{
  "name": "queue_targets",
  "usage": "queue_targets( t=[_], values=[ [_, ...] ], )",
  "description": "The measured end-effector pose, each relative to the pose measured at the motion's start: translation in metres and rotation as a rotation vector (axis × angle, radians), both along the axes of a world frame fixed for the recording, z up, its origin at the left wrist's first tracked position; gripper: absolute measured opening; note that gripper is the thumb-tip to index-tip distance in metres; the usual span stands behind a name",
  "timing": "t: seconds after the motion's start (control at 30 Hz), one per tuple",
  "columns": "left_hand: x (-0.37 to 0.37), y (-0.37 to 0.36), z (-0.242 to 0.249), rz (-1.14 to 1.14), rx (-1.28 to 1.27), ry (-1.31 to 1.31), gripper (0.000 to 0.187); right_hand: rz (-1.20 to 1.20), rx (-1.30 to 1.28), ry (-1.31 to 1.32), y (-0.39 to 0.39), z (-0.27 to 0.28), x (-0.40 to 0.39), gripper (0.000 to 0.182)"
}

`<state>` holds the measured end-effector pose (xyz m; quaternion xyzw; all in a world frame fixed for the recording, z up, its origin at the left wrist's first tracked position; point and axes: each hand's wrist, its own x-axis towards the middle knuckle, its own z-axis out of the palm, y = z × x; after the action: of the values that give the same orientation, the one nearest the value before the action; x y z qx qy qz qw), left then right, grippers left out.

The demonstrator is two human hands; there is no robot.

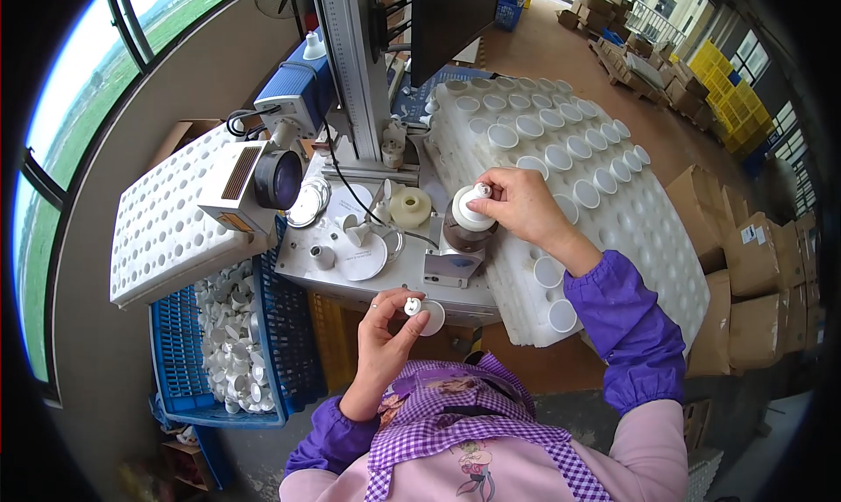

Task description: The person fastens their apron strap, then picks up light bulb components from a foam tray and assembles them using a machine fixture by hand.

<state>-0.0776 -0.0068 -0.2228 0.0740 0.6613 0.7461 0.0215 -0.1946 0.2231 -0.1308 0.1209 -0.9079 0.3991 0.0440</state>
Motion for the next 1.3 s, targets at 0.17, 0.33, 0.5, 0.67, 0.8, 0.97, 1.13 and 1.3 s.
queue_targets(
  t=[0.17, 0.33, 0.5, 0.67, 0.8, 0.97, 1.13, 1.3],
  values=[
    [-0.001, 0.0, -0.003, 0.004, 0.004, 0.008, 0.023, -0.036, -0.029, 0.065, -0.003, -0.009, 0.005, 0.026],
    [0.001, 0.007, -0.003, -0.044, 0.012, -0.002, 0.022, -0.088, -0.069, 0.112, -0.004, -0.016, 0.008, 0.029],
    [0.004, 0.011, 0.0, -0.1, 0.026, -0.024, 0.022, -0.113, -0.137, 0.086, -0.006, -0.019, 0.009, 0.028],
    [0.01, 0.008, 0.0, -0.111, 0.006, -0.013, 0.022, -0.149, -0.149, 0.076, -0.007, -0.022, 0.009, 0.028],
    [0.015, 0.003, -0.003, -0.075, -0.016, 0.018, 0.023, -0.16, -0.162, 0.096, -0.008, -0.025, 0.008, 0.027],
    [0.019, 0.0, -0.002, -0.081, 0.009, -0.017, 0.022, -0.134, -0.105, 0.078, -0.003, -0.019, 0.009, 0.033],
    [0.018, -0.008, 0.001, -0.081, -0.041, -0.005, 0.022, -0.178, 0.027, 0.19, 0.027, 0.027, 0.03, 0.03],
    [0.019, -0.007, -0.006, 0.01, -0.016, -0.012, 0.022, -0.148, 0.185, 0.238, 0.088, 0.036, 0.045, 0.024]
  ],
)
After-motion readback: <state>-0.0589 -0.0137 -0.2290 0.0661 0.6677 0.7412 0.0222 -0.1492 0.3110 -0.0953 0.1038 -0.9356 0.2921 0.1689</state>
